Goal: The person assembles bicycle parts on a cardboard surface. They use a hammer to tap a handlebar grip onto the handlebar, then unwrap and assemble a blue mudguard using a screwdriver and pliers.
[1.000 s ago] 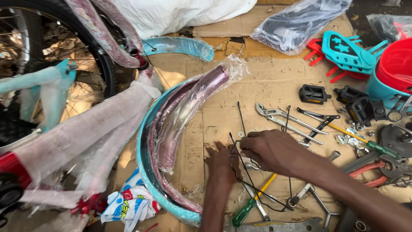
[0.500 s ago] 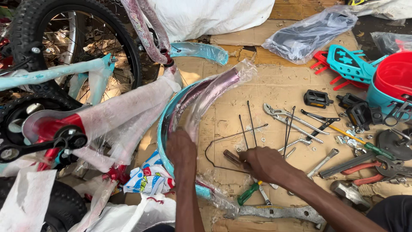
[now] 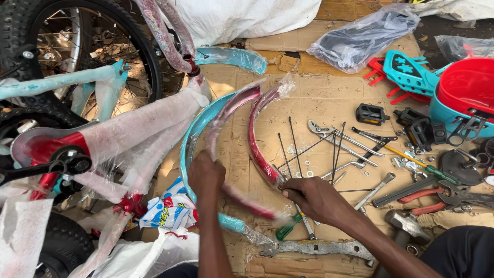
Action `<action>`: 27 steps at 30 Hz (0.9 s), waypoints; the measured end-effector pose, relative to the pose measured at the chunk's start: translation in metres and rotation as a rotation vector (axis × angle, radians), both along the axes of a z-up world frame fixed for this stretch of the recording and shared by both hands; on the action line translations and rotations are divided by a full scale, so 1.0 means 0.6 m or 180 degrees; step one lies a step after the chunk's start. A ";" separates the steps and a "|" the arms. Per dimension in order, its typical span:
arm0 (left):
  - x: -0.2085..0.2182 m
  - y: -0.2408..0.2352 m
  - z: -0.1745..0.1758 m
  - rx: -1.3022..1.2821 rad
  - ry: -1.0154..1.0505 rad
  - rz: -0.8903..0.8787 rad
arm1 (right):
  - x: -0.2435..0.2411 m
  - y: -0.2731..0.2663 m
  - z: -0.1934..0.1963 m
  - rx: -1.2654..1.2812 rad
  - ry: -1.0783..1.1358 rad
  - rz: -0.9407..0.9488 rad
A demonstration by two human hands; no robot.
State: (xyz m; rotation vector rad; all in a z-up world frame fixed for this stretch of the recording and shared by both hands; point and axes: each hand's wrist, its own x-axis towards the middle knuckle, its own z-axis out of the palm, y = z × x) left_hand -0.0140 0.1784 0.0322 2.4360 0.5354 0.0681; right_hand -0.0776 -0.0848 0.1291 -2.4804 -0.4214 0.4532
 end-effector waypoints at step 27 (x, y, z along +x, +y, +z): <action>-0.099 0.063 0.310 -0.2379 0.0037 0.0809 | 0.036 0.090 -0.124 0.0271 -0.0188 -0.0138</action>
